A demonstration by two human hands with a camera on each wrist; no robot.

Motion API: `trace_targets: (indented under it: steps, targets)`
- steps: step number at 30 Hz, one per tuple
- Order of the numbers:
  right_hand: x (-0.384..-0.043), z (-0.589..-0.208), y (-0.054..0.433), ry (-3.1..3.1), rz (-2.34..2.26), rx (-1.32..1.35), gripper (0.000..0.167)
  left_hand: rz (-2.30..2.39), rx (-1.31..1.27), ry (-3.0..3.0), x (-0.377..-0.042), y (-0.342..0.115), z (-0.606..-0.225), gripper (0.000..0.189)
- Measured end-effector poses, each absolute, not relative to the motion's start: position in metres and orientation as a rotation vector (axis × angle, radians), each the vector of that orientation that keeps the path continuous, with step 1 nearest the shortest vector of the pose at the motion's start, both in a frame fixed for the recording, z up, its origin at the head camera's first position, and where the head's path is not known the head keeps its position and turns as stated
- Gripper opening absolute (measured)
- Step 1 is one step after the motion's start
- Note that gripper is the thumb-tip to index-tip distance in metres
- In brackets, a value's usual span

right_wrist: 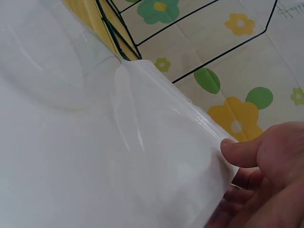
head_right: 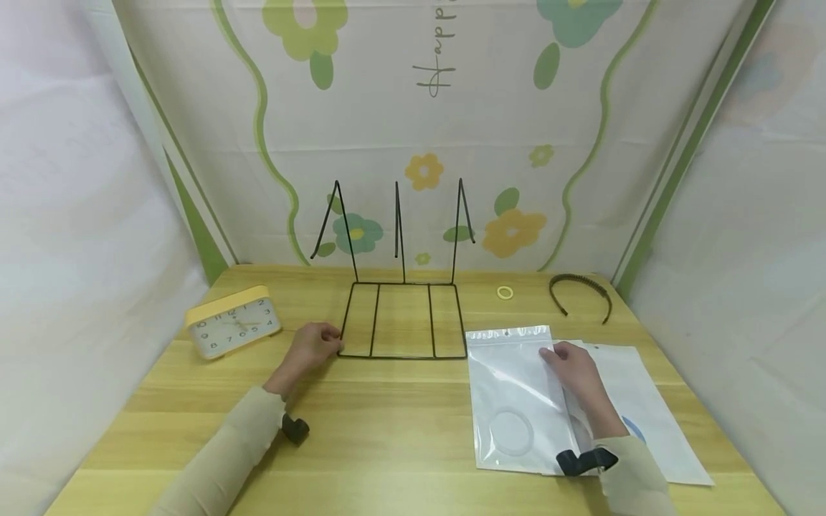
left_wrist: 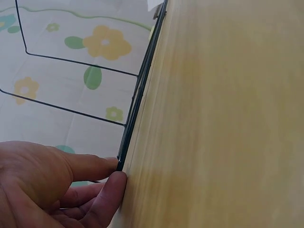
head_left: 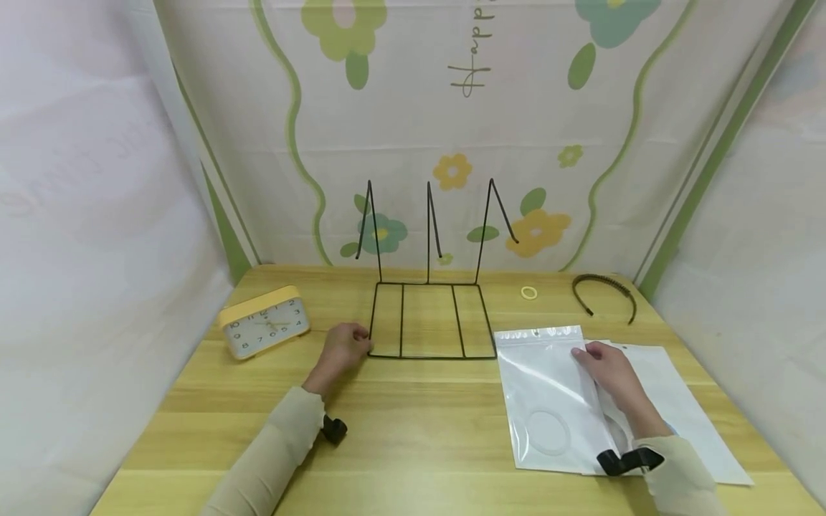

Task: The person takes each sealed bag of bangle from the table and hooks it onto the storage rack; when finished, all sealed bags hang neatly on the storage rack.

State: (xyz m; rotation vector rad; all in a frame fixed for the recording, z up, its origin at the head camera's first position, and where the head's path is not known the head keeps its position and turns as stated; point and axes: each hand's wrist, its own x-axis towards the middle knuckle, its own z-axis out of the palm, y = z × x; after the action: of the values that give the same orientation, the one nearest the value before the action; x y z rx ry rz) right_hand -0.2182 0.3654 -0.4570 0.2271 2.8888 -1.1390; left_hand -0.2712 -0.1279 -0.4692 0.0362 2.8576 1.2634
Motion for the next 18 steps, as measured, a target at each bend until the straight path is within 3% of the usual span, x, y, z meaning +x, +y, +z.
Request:
trace_targets:
  steps: [5, 18]
  targets:
    - [-0.217, -0.454, 0.361, 2.82, -1.216, 0.299, 0.072, 1.261, 0.045, 2.893, -0.271, -0.129, -0.471, 0.024]
    - [-0.219, -0.407, 0.336, 2.928, -1.287, 0.19, 0.052, 1.279, 0.055, 2.892, -0.274, -0.127, -0.475, 0.02]
